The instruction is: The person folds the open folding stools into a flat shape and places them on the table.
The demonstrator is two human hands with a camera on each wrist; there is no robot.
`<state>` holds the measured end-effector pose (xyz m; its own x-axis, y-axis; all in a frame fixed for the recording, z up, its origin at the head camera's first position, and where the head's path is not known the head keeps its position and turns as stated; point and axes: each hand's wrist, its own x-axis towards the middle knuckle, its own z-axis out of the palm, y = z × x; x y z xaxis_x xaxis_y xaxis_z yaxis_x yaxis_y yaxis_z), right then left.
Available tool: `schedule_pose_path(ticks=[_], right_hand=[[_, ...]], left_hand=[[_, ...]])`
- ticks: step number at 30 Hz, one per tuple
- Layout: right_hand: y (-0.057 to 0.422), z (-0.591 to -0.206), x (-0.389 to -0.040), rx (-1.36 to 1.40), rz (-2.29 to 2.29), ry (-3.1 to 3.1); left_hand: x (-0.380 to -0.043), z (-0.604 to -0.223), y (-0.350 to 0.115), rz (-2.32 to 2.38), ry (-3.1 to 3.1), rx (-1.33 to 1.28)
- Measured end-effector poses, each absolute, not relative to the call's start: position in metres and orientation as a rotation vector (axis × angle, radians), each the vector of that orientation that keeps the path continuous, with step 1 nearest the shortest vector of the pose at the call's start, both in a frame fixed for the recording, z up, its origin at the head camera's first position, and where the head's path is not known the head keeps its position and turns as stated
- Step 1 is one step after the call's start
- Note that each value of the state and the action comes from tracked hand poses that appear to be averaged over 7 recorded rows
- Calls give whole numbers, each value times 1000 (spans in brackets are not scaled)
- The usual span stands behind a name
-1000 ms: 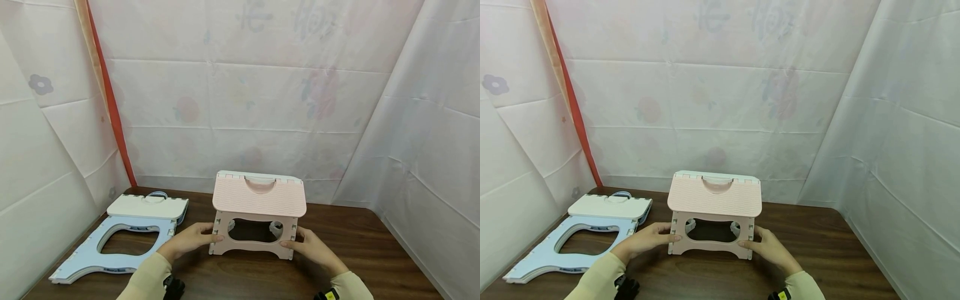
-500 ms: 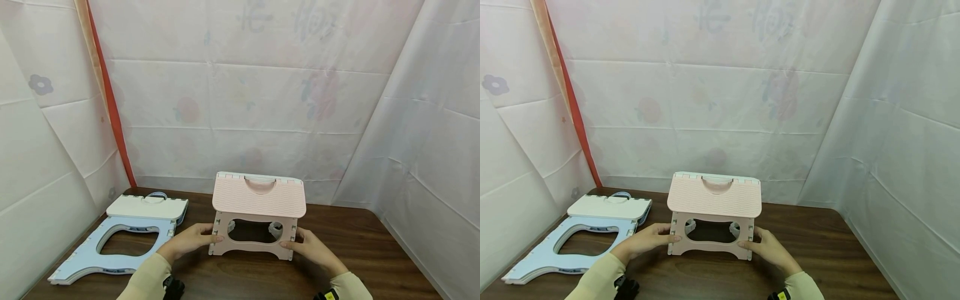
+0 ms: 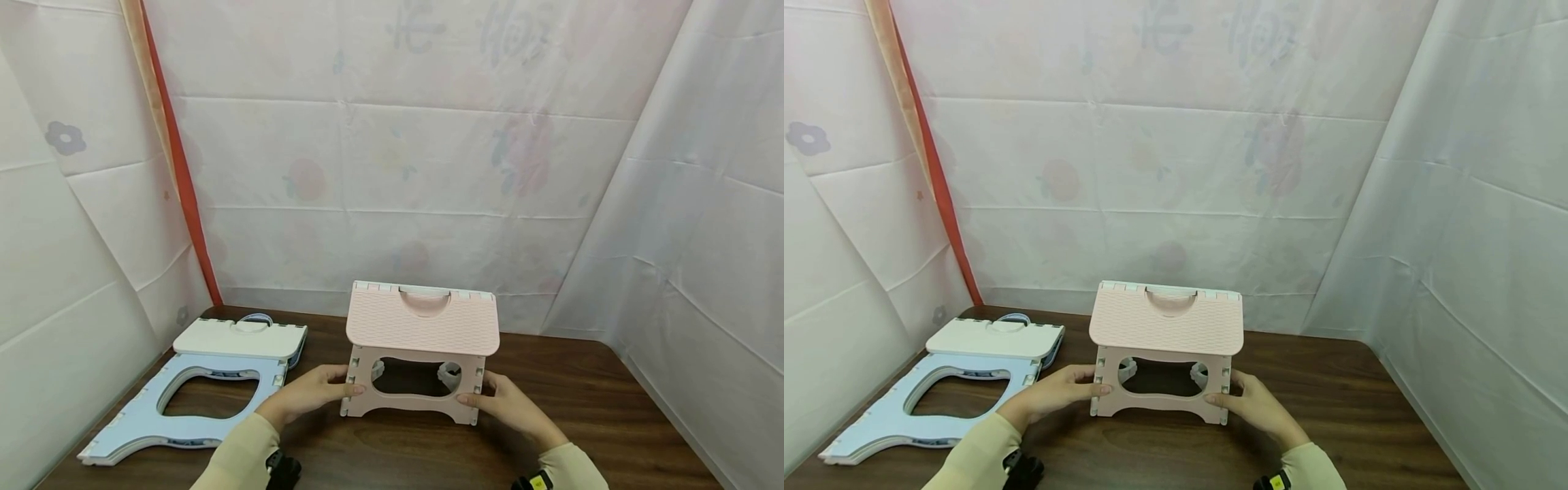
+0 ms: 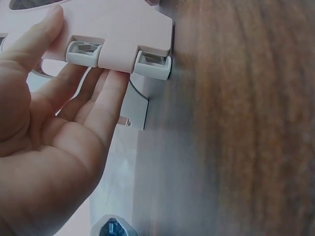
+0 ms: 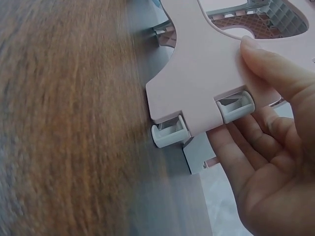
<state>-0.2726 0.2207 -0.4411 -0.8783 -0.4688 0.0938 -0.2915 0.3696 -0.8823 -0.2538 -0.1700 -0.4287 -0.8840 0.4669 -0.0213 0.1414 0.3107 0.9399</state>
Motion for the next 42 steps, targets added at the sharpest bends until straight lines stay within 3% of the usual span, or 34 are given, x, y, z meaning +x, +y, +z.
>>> schedule_pose_path(ticks=[42], right_hand=[[221, -439, -273, -733, -1513, 2420]], left_hand=[[-253, -431, -171, 1552, 2324, 579]])
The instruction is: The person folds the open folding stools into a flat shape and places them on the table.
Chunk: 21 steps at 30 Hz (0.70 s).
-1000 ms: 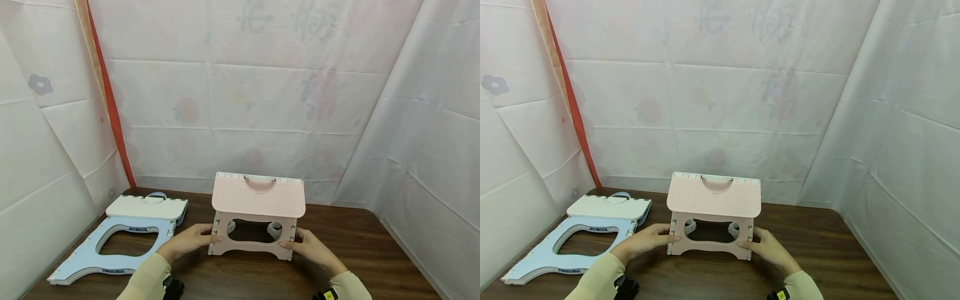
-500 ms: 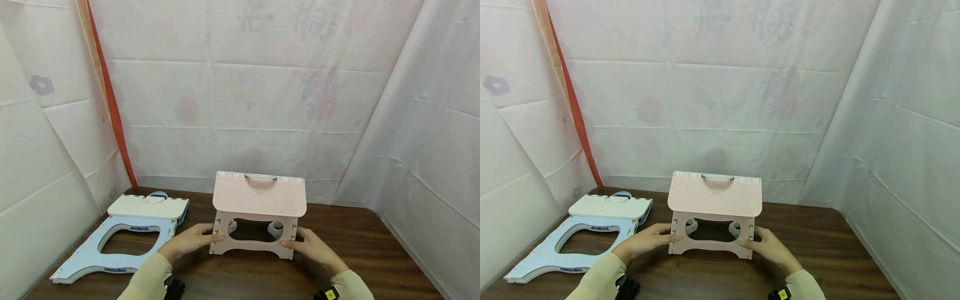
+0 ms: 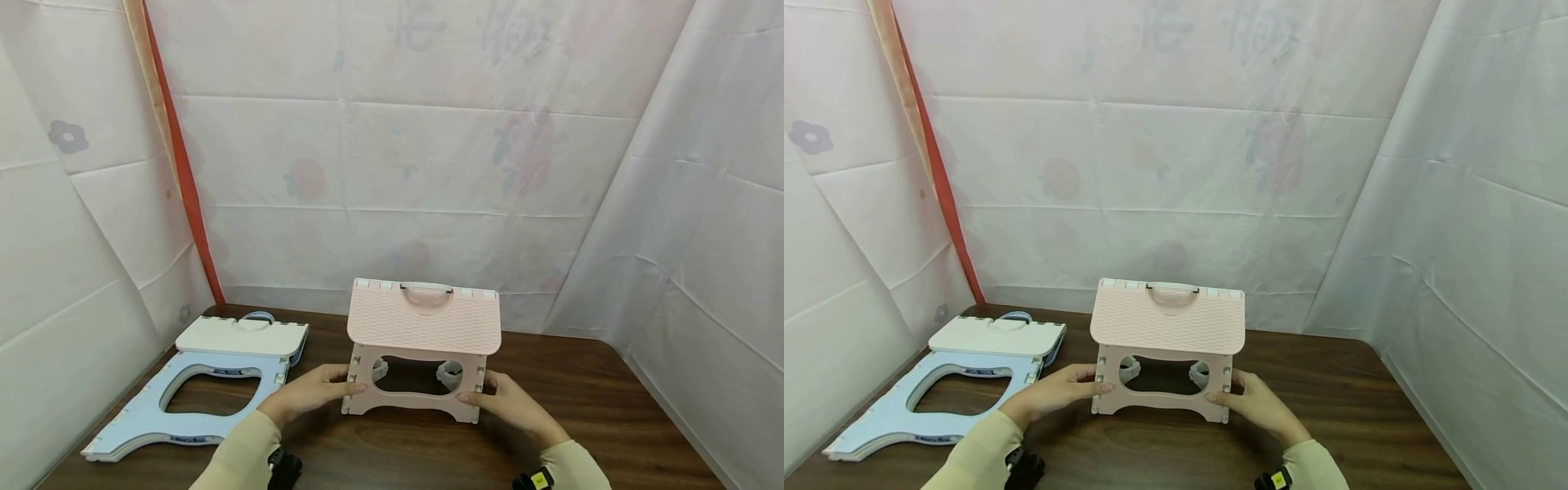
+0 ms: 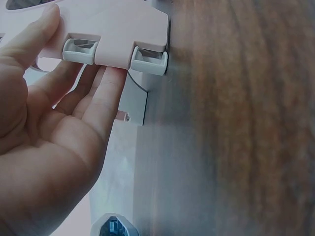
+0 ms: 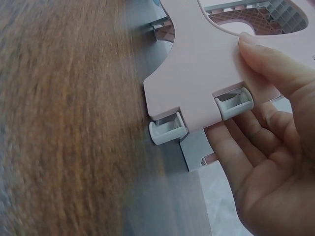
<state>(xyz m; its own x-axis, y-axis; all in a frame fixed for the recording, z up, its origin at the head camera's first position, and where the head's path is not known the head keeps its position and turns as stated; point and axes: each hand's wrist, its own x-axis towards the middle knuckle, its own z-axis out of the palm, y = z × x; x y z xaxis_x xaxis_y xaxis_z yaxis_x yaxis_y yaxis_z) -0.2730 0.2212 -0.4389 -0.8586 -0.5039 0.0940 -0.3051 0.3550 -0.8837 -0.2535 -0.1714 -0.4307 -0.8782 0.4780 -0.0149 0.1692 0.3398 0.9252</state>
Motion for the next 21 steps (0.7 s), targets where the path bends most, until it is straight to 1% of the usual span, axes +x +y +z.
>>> schedule_pose_path(ticks=[21], right_hand=[[221, -442, -274, -720, -1486, 2428]], left_hand=[[-253, -429, -172, 1536, 2315, 605]])
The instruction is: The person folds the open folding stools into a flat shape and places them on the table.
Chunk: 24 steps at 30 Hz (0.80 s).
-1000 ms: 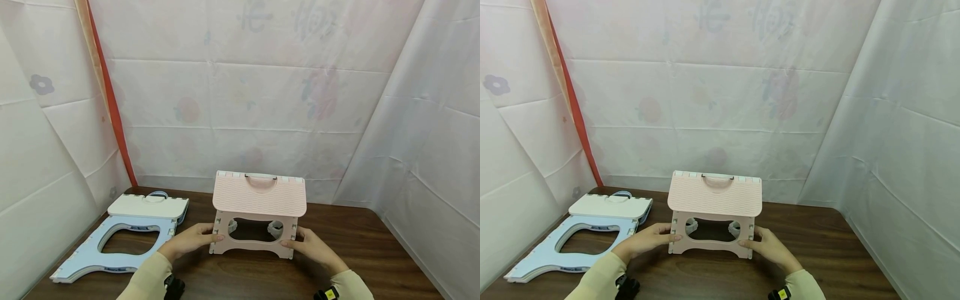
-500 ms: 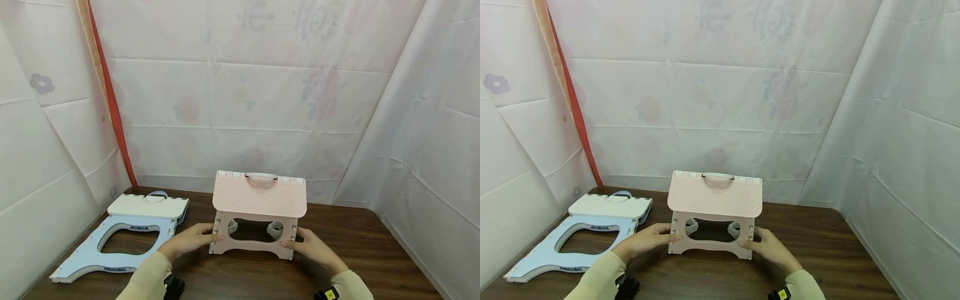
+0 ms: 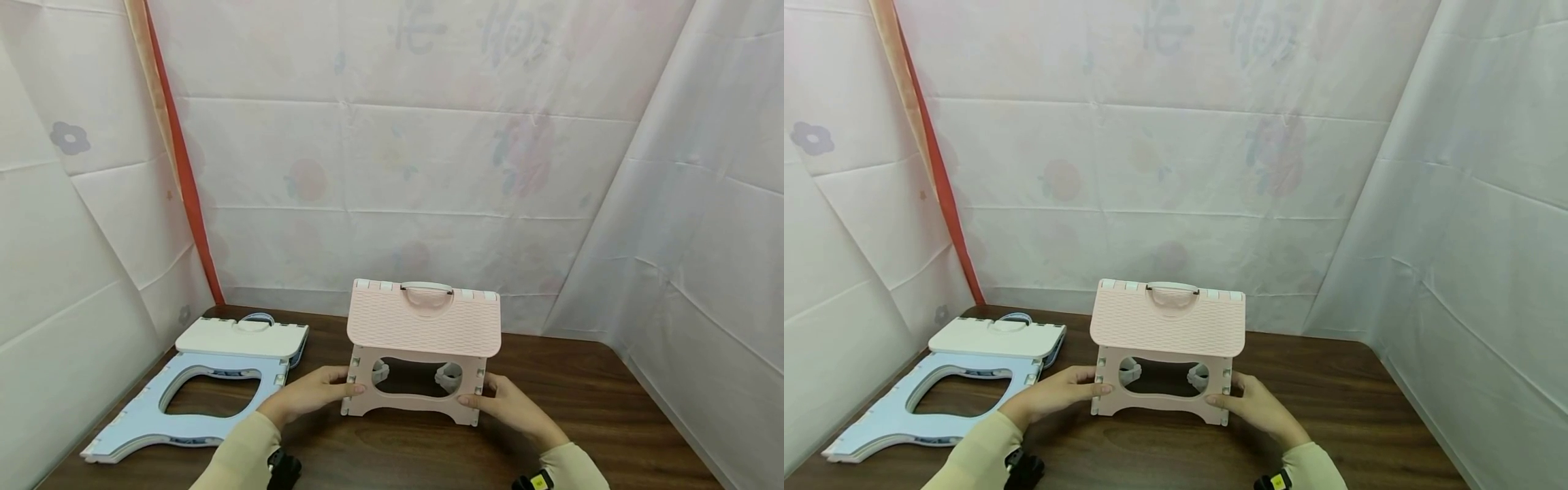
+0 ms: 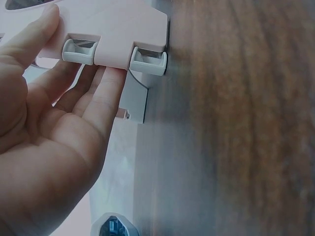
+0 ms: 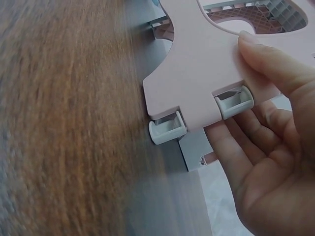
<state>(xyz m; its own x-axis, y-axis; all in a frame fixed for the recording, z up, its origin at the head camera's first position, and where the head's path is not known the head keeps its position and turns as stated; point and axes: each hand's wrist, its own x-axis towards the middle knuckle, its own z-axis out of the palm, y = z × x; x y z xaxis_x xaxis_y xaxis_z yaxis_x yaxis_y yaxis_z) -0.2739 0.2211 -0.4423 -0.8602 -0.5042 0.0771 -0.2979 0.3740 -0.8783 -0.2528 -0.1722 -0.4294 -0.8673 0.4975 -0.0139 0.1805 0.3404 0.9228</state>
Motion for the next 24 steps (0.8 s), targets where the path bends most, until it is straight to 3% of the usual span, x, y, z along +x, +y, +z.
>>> schedule_pose_path(ticks=[24], right_hand=[[222, -444, -278, -754, -1477, 2404]], left_hand=[[-256, -432, -173, 1522, 2315, 616]])
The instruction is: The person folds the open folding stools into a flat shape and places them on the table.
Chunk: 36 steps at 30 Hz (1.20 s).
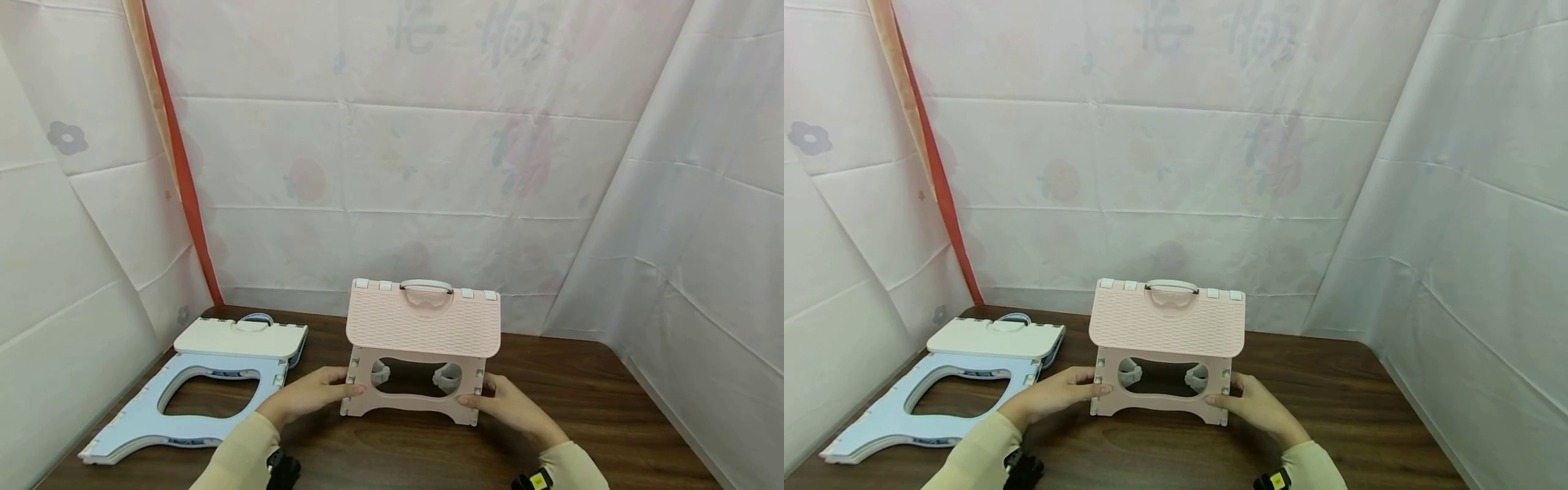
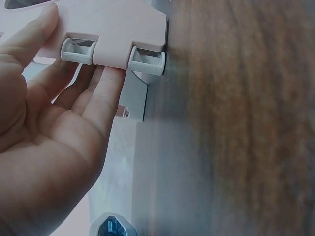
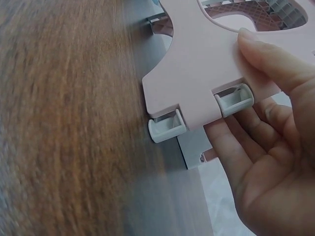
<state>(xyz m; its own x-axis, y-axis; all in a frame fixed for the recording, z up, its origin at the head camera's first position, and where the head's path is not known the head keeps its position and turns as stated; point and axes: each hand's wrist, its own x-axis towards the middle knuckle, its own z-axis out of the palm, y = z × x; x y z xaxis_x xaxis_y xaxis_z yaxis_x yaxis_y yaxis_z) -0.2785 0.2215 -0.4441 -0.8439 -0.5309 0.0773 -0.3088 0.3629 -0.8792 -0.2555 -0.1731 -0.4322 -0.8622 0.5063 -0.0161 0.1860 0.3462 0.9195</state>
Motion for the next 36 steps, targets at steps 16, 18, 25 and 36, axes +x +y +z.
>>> schedule_pose_path(ticks=[16, 18, 25, 36], right_hand=[[221, -444, -277, -745, -1489, 2386], [221, -444, -278, -746, -1488, 2384], [221, -443, -277, -774, -1496, 2371], [221, -442, -279, -764, -1455, 2407]], left_hand=[[-255, -435, -175, 1522, 2291, 672], [-255, -435, -175, 1522, 2288, 676], [-255, -434, -175, 1524, 2277, 662], [-258, -436, -175, 1516, 2292, 689]])
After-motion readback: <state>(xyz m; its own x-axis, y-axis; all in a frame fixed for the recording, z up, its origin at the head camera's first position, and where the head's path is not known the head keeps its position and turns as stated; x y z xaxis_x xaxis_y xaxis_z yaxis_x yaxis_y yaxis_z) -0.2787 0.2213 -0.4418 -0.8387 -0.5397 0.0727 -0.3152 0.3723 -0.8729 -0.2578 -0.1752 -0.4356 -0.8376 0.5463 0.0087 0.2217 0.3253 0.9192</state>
